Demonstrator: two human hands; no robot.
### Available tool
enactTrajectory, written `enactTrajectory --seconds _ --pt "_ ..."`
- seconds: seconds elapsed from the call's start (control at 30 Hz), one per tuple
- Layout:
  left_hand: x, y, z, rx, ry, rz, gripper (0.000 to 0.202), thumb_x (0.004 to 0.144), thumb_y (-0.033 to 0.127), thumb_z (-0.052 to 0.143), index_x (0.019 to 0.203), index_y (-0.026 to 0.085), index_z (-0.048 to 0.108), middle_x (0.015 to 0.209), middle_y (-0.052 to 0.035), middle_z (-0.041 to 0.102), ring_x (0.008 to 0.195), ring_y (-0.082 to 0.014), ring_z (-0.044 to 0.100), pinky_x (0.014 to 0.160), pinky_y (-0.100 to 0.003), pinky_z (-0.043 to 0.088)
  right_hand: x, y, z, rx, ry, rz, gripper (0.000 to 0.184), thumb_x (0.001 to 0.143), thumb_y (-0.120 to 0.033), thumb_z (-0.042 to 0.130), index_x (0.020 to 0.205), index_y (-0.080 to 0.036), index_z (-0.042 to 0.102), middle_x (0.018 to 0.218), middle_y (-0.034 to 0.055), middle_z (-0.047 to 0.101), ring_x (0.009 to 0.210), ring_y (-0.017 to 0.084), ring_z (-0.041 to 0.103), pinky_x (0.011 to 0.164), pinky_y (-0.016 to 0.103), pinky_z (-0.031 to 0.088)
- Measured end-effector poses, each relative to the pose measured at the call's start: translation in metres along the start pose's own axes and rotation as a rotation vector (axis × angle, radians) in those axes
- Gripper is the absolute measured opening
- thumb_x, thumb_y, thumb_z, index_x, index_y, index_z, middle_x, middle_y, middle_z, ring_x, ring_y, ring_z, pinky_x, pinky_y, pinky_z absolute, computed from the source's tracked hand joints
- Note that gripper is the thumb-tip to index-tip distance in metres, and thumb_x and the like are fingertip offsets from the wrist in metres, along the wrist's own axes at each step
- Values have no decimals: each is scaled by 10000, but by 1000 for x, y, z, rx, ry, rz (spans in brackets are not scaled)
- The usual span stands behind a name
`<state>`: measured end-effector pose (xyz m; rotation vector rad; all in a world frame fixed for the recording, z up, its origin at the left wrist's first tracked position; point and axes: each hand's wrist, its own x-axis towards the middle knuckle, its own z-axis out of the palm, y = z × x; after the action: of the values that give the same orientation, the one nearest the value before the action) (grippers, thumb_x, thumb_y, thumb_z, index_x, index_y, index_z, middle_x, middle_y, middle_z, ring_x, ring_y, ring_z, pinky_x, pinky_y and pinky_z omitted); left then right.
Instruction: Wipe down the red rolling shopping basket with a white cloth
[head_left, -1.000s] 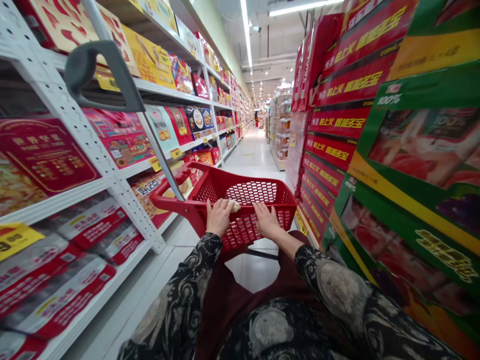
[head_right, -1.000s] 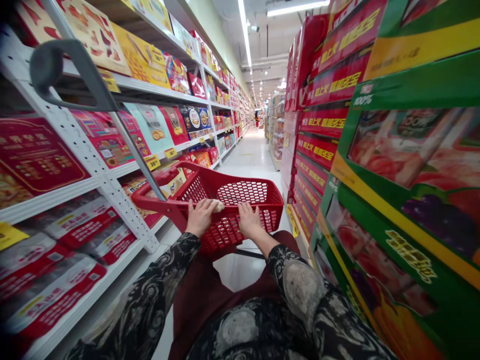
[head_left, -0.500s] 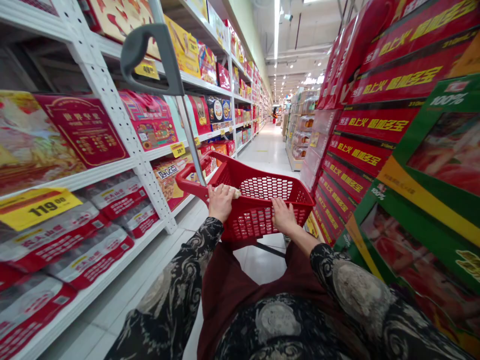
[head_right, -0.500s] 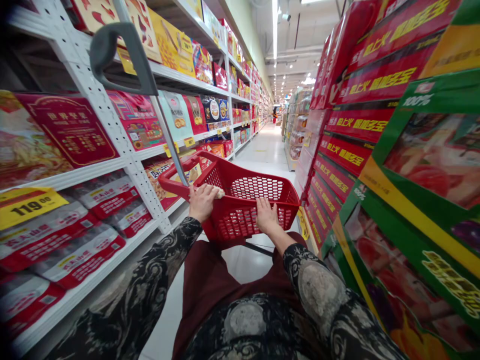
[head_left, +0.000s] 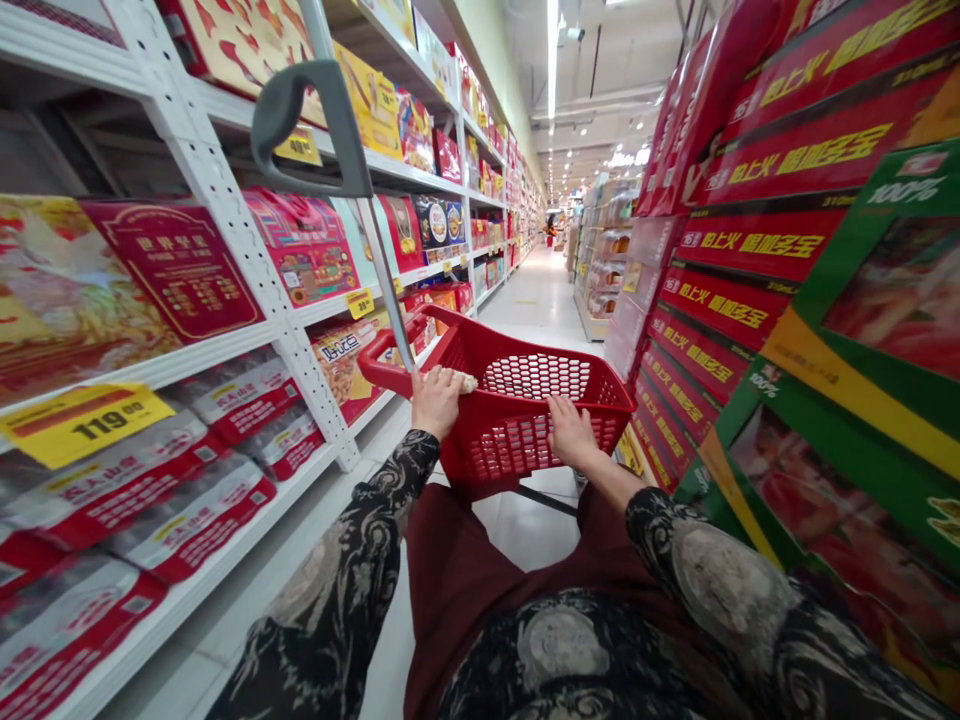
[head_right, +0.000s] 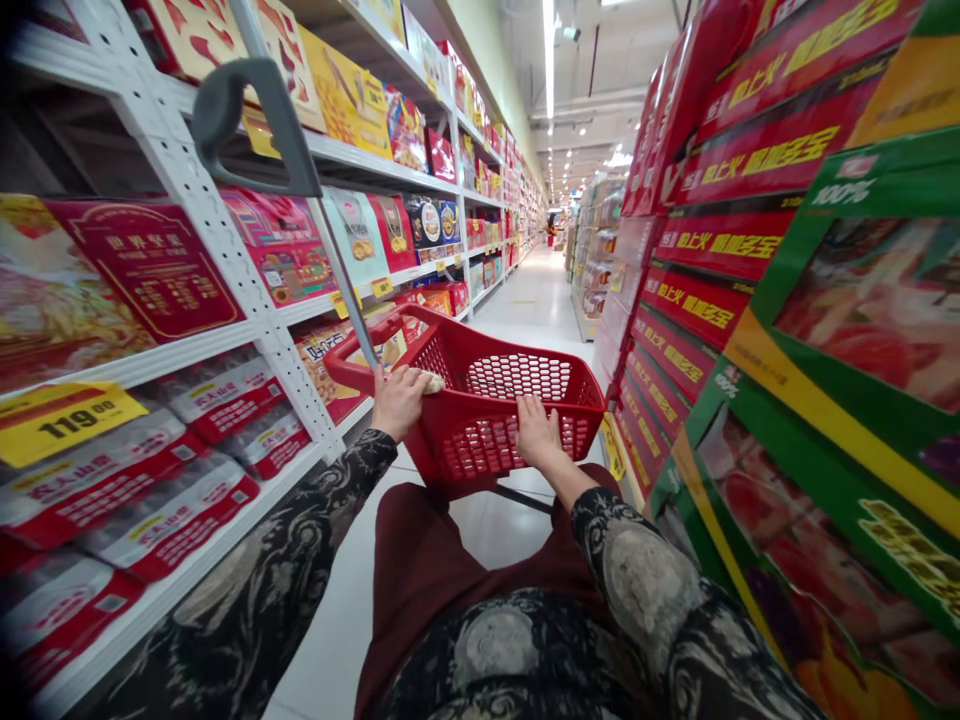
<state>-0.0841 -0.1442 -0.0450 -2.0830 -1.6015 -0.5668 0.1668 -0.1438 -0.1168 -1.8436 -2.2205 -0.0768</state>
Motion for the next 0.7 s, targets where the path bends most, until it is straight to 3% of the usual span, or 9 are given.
enactTrajectory --seconds 0.2,0.27,0.4,0.57,0.7 --pt "-2 46 26 -48 -60 114 402 845 145 330 1183 241 524 1245 -76 546 1216 -268 395 1061 -568 151 -2 1 -1 20 6 -14 680 747 -142 396 1403 -94 223 1480 109 217 1358 235 142 1054 532 170" --pt "-3 52 29 -64 -74 148 418 843 143 334 1210 244 507 1284 -77 521 1233 -270 382 1054 -567 173 -3 3 -1 25 10 -18 679 747 -133 385 1406 -99 222 1481 106 215 1360 232 139 1055 536 162" --pt "-1 31 17 -55 -75 200 423 851 150 328 1215 279 501 1274 -64 534 1213 -256 408 1058 -584 138 -4 8 -2 39 11 -38 672 746 -117 377 1403 -102 236 1478 106 226 1359 225 148 1060 528 154" --pt "-1 -7 -8 38 -3 124 384 857 180 326 1177 254 526 1187 -88 576 1154 -263 440 1058 -582 114 0 9 -2 55 13 -34 680 742 -108 391 1404 -117 237 1476 108 232 1359 228 156 1065 524 132" --pt "2 -5 -8 90 14 86 374 858 174 309 1153 195 539 1137 -122 583 1129 -277 442 1039 -554 175 5 9 -3 55 -3 -25 681 739 -112 406 1400 -114 245 1472 111 243 1355 233 170 1063 529 133"
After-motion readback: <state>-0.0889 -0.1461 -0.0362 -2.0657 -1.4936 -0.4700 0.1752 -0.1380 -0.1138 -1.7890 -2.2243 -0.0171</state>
